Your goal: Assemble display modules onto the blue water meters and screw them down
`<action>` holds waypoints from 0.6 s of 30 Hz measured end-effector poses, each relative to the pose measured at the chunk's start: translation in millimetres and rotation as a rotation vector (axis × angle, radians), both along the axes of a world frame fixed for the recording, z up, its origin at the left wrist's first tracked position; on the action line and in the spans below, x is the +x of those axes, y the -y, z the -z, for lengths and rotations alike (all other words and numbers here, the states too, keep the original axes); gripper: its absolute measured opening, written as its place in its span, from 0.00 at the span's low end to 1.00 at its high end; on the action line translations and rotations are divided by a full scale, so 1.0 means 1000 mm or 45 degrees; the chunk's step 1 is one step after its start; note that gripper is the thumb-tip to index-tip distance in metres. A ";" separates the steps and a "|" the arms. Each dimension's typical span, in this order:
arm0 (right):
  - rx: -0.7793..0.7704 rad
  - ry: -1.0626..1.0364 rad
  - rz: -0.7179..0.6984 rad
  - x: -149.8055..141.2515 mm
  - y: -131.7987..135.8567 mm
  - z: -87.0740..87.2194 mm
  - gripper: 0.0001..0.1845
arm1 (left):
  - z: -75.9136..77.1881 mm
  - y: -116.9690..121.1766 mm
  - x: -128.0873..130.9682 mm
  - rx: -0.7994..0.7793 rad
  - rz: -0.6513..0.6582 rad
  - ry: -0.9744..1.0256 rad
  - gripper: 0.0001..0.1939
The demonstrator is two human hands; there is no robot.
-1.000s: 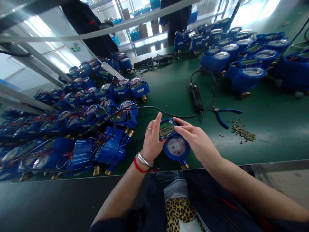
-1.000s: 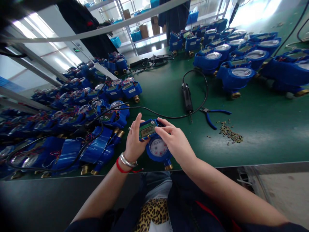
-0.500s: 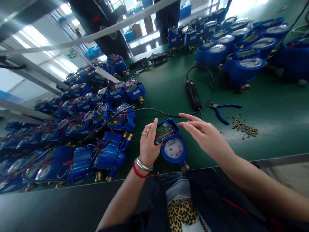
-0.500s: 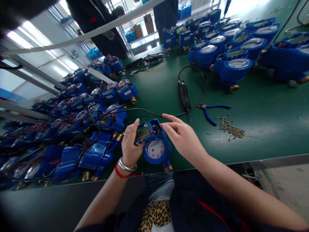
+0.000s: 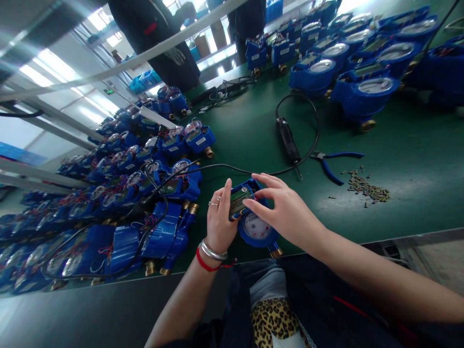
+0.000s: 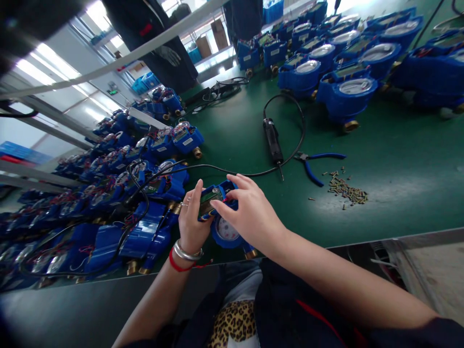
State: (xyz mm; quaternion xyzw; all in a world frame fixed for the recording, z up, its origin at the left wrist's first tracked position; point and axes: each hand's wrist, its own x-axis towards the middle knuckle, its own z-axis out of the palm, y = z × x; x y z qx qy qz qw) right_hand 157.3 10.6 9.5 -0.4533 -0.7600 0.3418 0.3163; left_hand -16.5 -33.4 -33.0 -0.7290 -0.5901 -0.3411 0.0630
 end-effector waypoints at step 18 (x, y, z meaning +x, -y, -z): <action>-0.113 0.032 -0.105 -0.003 -0.012 0.008 0.14 | 0.001 -0.007 -0.004 -0.066 0.037 0.187 0.22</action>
